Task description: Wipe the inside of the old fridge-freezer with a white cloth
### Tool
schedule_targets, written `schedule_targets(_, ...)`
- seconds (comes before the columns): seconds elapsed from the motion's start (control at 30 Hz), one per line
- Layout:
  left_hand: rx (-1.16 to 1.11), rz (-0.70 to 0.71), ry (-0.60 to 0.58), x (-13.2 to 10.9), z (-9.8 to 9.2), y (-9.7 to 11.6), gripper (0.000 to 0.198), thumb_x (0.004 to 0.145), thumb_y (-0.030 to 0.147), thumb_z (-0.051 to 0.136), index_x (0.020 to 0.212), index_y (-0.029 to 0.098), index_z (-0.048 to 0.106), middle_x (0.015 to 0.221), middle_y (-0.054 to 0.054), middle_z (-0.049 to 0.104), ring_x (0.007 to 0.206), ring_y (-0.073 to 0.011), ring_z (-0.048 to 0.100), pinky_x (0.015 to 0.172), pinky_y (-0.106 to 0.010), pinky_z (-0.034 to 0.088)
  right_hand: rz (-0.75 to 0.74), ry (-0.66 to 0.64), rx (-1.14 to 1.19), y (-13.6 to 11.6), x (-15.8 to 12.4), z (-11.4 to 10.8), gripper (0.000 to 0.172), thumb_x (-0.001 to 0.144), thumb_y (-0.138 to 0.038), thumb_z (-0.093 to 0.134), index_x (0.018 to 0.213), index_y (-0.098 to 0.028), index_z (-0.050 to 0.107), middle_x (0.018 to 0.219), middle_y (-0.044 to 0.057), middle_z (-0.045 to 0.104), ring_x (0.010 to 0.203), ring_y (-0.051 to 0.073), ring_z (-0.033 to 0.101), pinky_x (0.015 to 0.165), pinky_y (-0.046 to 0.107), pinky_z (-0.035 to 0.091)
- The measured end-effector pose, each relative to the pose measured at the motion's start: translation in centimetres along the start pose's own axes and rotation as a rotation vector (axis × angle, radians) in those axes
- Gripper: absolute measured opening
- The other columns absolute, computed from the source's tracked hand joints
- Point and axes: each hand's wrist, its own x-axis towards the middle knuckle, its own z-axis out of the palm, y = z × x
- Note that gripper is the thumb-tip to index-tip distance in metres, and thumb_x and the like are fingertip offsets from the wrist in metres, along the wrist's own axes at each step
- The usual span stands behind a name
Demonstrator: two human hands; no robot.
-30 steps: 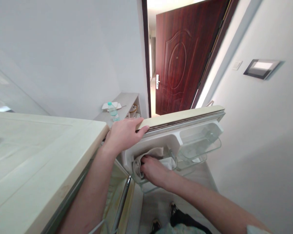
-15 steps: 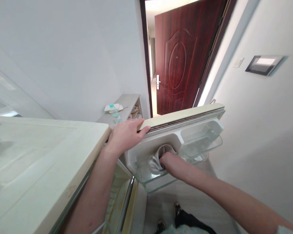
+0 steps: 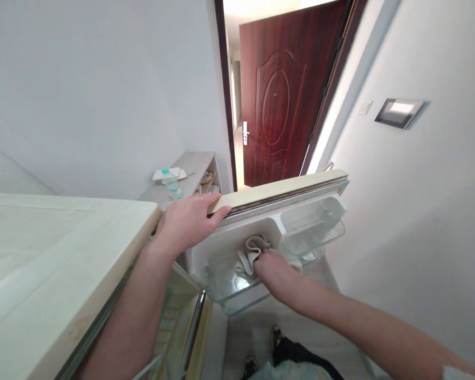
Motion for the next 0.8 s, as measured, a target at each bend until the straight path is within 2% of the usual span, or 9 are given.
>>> schedule_targets(0.07,-0.004,0.000,0.001,0.0,0.1,0.0,0.047,0.100,0.058,0.042,0.119,0.026,0.071,0.111,-0.006,0.076,0.099,-0.0299,0.069,0.070,-0.036,0.041,-0.043,0.060,-0.147,-0.5,0.0,0.0,0.026,0.085,0.004,0.054,0.095,-0.006,0.077,0.100,0.022,0.074,0.098,0.029,0.071,0.089,0.037,0.055)
schedule_targets(0.17,0.002,-0.009,-0.002,0.0,0.0,-0.1,0.048,0.100,0.059,0.041,0.121,0.028,0.071,0.113,-0.005,0.076,0.100,-0.0306,0.069,0.069,-0.036,0.041,-0.056,0.095,-0.283,-0.9,0.9,0.7,0.027,0.088,0.000,0.053,0.099,-0.004,0.077,0.102,0.025,0.073,0.097,0.033,0.071,0.081,0.040,0.058)
schedule_targets(0.33,0.015,-0.017,-0.025,0.0,-0.2,0.0,0.047,0.100,0.058,0.039,0.124,0.031,0.070,0.110,-0.005,0.076,0.101,-0.0322,0.069,0.067,-0.036,0.040,0.013,-0.060,-0.207,-0.6,1.6,0.9,0.031,0.086,0.004,0.051,0.095,-0.006,0.079,0.091,0.022,0.076,0.085,0.032,0.075,0.073,0.038,0.061)
schedule_targets(0.43,0.011,-0.024,-0.029,0.0,-0.3,0.0,0.048,0.100,0.058,0.040,0.126,0.031,0.069,0.113,-0.005,0.076,0.104,-0.0341,0.069,0.070,-0.038,0.043,0.016,-0.081,-0.179,-0.6,0.8,0.4,0.030,0.085,0.004,0.053,0.092,-0.006,0.080,0.088,0.022,0.076,0.084,0.033,0.076,0.073,0.038,0.061)
schedule_targets(0.53,0.003,-0.025,-0.034,0.0,-0.3,0.0,0.049,0.099,0.059,0.041,0.127,0.030,0.069,0.114,-0.006,0.076,0.105,-0.0347,0.069,0.072,-0.040,0.044,0.009,-0.061,-0.114,-0.4,-0.9,0.1,0.029,0.085,0.004,0.052,0.091,-0.006,0.078,0.091,0.021,0.076,0.086,0.030,0.076,0.079,0.036,0.060)
schedule_targets(0.6,-0.003,-0.015,-0.027,-0.1,-0.2,0.0,0.047,0.099,0.059,0.042,0.124,0.030,0.070,0.113,-0.005,0.076,0.104,-0.0336,0.070,0.072,-0.039,0.044,0.046,-0.003,-0.030,0.2,-2.5,-0.1,0.030,0.088,0.002,0.049,0.099,-0.007,0.076,0.099,0.019,0.076,0.090,0.028,0.075,0.082,0.035,0.059)
schedule_targets(0.67,-0.007,-0.004,-0.020,-0.1,-0.2,-0.1,0.047,0.100,0.058,0.042,0.122,0.029,0.071,0.113,-0.005,0.076,0.102,-0.0324,0.070,0.071,-0.038,0.044,0.097,0.114,0.139,0.9,-4.4,-0.5,0.028,0.095,-0.006,0.047,0.103,-0.010,0.073,0.101,0.016,0.076,0.091,0.024,0.074,0.082,0.032,0.057)
schedule_targets(0.73,-0.006,0.006,-0.016,-0.2,-0.2,-0.1,0.047,0.100,0.058,0.042,0.121,0.028,0.070,0.114,-0.005,0.076,0.101,-0.0317,0.070,0.070,-0.038,0.043,0.155,0.302,0.359,1.5,-6.7,-1.1,0.028,0.103,-0.022,0.046,0.101,-0.015,0.073,0.094,0.009,0.076,0.085,0.021,0.073,0.077,0.028,0.056)
schedule_targets(0.8,-0.005,0.013,-0.015,-0.2,-0.1,-0.1,0.047,0.100,0.058,0.041,0.121,0.028,0.070,0.114,-0.005,0.076,0.101,-0.0317,0.070,0.069,-0.038,0.043,0.251,0.546,0.548,1.9,-8.9,-1.9,0.032,0.104,-0.039,0.047,0.100,-0.019,0.072,0.087,0.005,0.075,0.075,0.018,0.071,0.068,0.025,0.054)
